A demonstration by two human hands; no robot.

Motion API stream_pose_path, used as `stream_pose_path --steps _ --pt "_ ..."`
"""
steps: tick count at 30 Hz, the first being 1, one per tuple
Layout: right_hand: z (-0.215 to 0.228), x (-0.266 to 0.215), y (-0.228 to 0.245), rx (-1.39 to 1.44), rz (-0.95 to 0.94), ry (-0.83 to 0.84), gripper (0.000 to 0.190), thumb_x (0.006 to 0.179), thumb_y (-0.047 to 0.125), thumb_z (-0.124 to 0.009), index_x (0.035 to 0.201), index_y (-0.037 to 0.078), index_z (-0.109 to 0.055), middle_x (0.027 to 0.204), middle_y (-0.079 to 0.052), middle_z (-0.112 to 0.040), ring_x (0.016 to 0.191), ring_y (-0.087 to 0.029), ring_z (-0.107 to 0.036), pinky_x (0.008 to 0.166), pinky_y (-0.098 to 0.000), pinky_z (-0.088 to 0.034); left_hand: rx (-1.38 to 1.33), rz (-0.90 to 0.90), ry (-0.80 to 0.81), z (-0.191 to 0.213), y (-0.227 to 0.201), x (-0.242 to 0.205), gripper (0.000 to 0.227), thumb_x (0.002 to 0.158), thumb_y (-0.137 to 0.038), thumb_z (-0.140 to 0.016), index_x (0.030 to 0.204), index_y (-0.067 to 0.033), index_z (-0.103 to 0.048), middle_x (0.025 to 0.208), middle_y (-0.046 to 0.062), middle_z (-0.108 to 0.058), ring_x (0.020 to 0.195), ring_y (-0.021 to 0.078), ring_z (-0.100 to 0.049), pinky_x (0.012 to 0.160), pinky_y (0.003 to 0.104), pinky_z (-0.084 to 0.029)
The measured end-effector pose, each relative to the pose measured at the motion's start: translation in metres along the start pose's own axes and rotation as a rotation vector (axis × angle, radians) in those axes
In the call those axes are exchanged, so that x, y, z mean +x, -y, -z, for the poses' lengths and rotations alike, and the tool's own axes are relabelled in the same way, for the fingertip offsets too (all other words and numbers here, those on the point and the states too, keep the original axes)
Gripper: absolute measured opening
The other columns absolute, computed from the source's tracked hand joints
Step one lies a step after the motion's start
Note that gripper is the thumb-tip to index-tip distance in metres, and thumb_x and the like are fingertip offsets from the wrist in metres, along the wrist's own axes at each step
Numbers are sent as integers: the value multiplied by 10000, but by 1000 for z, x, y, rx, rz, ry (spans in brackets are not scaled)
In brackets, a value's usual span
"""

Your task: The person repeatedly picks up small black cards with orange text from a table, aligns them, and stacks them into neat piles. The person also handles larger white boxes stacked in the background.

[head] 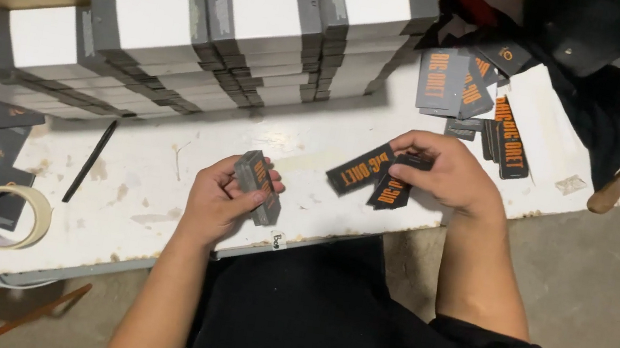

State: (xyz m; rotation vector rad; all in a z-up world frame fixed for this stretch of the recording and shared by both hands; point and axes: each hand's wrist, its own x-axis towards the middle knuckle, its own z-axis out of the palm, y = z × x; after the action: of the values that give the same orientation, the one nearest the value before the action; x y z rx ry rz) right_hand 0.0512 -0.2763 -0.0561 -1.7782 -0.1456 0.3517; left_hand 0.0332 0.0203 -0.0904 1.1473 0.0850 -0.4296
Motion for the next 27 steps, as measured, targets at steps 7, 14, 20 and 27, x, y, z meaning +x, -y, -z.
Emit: stream_pose_path --steps 7,14,20,27 --pt "-57 34 23 47 235 389 211 783 13 -545 979 -36 -605 828 -165 -625 743 -236 -581 697 -364 -481 73 -12 29 6 4 -5 460 598 -14 -740 1014 57 -557 864 175 -635 783 204 -636 686 293 -547" --pt "-95 53 29 75 326 386 227 783 11 -541 994 -41 -606 812 -172 -614 718 -242 -572 665 -362 -482 87 -20 89 14 13 -4 455 591 20 -748 1003 74 -563 834 179 -633 739 197 -632 648 301 -555" --pt "-114 52 26 135 450 214 274 753 2 -598 1023 -40 -592 862 -179 -624 755 -246 -589 677 -346 -491 -8 -50 127 16 4 0 383 586 16 -736 928 75 -575 733 154 -635 667 181 -639 608 288 -562" --pt "-131 47 20 85 521 -37 522 653 50 -748 1132 20 -540 1134 -156 -490 830 -223 -593 774 -337 -504 -215 -102 113 22 5 3 309 613 27 -699 882 76 -554 698 191 -628 627 209 -647 581 322 -561"
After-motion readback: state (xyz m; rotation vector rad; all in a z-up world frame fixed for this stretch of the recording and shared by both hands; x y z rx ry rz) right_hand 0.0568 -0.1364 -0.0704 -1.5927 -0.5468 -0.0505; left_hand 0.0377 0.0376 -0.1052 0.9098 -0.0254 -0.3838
